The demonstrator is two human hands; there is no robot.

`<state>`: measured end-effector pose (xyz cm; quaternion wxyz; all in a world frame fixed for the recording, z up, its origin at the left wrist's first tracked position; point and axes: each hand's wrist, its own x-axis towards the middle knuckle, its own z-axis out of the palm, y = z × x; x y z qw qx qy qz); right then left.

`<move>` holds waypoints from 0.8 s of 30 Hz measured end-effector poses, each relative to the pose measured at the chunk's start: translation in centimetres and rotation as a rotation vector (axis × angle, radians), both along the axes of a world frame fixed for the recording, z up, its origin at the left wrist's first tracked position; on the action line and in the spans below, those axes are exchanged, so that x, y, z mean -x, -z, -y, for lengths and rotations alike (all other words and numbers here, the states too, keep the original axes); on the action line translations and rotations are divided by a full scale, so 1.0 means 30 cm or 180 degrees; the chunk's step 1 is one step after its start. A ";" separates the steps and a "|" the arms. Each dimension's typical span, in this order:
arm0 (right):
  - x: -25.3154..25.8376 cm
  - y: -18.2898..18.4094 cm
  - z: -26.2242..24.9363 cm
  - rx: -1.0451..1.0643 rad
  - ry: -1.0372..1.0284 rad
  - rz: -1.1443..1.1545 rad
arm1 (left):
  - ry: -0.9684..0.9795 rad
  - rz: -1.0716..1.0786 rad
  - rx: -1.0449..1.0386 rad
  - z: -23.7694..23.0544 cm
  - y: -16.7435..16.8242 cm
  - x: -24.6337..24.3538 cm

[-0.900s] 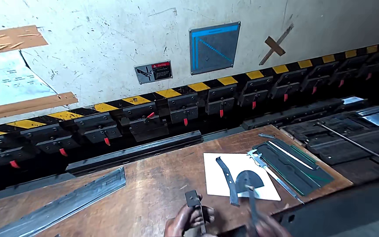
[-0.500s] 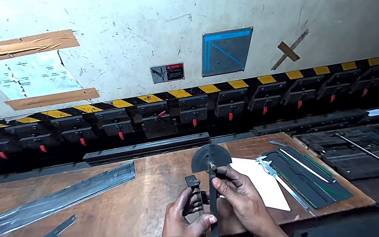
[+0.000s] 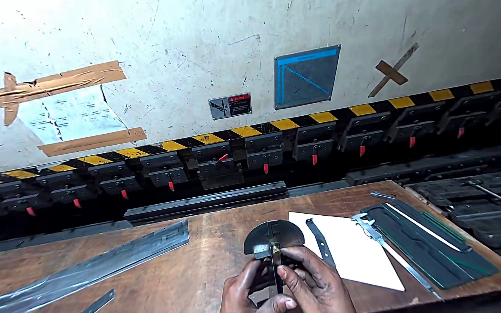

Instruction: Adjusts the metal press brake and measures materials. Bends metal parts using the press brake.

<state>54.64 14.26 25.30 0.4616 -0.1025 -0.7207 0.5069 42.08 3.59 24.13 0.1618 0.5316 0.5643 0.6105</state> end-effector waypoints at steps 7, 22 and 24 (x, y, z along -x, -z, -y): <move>-0.015 -0.007 -0.007 -0.0162 0.0094 0.0030 | 0.0133 -0.0138 -0.0005 -0.009 -0.015 -0.001; -0.024 -0.014 0.009 -0.0324 0.0209 0.0028 | 0.0161 -0.0187 -0.0012 0.003 -0.029 -0.011; -0.027 -0.012 0.011 -0.0326 0.0221 0.0014 | 0.0148 -0.0203 0.0006 0.005 -0.025 -0.014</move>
